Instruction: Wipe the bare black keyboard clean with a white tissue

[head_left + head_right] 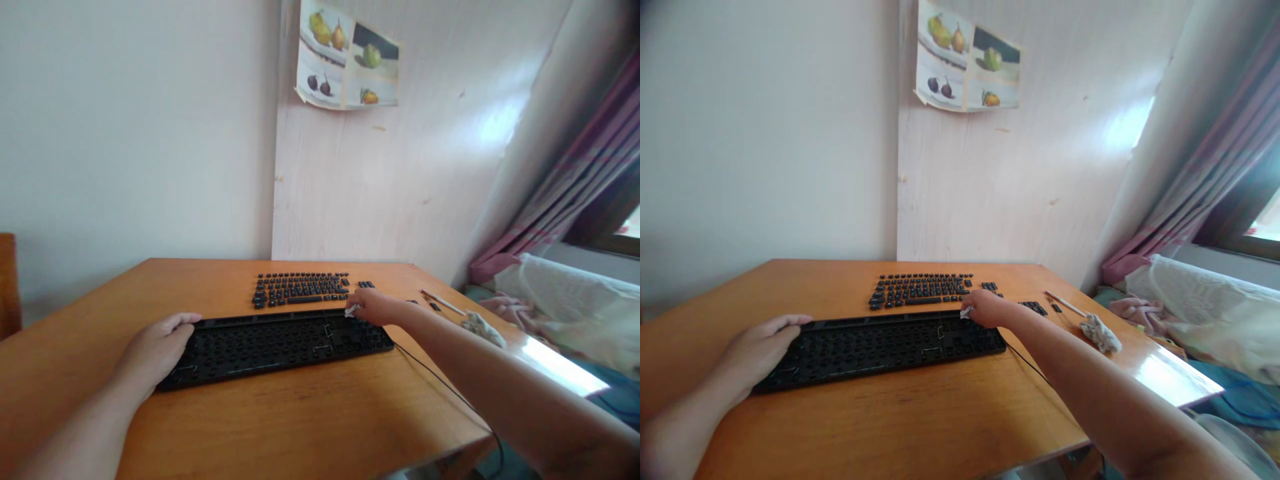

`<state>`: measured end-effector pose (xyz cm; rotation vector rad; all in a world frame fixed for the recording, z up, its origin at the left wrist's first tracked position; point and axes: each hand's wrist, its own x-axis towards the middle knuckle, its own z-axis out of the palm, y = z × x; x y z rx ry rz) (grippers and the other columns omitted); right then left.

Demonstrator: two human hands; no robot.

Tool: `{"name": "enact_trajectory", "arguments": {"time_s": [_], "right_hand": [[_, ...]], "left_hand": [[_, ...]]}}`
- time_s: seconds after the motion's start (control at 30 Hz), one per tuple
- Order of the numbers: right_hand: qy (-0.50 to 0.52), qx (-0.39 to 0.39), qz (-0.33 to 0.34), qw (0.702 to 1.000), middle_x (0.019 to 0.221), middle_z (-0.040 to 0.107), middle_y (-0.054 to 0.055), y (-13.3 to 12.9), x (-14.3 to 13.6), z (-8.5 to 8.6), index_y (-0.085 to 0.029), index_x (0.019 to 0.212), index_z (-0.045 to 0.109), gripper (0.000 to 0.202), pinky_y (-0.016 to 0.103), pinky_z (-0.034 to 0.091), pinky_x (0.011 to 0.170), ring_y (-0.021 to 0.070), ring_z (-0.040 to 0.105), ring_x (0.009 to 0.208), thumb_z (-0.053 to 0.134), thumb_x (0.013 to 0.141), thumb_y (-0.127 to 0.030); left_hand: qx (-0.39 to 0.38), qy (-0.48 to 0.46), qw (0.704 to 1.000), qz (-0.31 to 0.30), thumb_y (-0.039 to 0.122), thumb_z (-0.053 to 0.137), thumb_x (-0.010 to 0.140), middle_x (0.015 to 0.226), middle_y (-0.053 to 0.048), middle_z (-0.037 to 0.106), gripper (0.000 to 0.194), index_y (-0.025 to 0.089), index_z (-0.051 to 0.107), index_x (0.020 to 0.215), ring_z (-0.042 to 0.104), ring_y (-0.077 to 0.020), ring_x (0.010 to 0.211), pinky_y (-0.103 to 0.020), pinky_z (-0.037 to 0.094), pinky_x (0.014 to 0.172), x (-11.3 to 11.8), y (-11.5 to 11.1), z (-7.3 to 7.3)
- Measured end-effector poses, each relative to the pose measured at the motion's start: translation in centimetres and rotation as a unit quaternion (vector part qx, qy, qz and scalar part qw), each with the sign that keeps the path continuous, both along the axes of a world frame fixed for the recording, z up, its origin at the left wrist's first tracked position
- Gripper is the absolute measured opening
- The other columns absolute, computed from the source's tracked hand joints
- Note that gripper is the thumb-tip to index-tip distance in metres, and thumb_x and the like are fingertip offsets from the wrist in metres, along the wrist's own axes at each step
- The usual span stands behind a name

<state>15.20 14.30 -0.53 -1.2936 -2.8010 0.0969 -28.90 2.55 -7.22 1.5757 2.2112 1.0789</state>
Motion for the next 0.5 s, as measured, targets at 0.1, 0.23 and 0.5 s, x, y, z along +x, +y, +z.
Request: {"name": "enact_trajectory", "arguments": {"time_s": [0.1, 0.23, 0.5], "right_hand": [[0.003, 0.004, -0.016, 1.000, 0.093, 0.074, 0.008, 0.3, 1.3, -0.3, -0.016, 0.097, 0.074, 0.027, 0.027, 0.045, 0.079, 0.0208, 0.064, 0.089, 0.055, 0.079, -0.012], [0.011, 0.008, -0.032, 0.999, 0.093, 0.073, 0.008, 0.5, 2.8, -0.6, -0.015, 0.095, 0.073, 0.024, 0.027, 0.045, 0.078, 0.0209, 0.064, 0.089, 0.055, 0.079, -0.012], [0.021, 0.013, -0.076, 0.997, 0.093, 0.073, 0.010, 0.7, 5.0, -0.6, -0.015, 0.094, 0.073, 0.024, 0.028, 0.045, 0.076, 0.0216, 0.064, 0.087, 0.056, 0.078, -0.013]], "left_hand": [[-0.010, -0.002, 1.000, 0.004, 0.035, 0.043, 0.084, 0.114, -0.003, 0.071, 0.036, 0.025, 0.068, 0.108, 0.064, -0.0241, 0.107, -0.035, 0.046, 0.093, 0.2, -0.1, 0.3], [-0.009, 0.000, 1.000, 0.005, 0.036, 0.044, 0.084, 0.112, -0.004, 0.072, 0.037, 0.024, 0.068, 0.110, 0.064, -0.0251, 0.106, -0.035, 0.046, 0.092, 0.3, -0.2, 0.6], [-0.021, 0.006, 1.000, 0.006, 0.038, 0.042, 0.084, 0.110, -0.004, 0.072, 0.038, 0.025, 0.067, 0.109, 0.065, -0.0259, 0.104, -0.037, 0.047, 0.091, 0.0, -0.1, 0.5]]}}
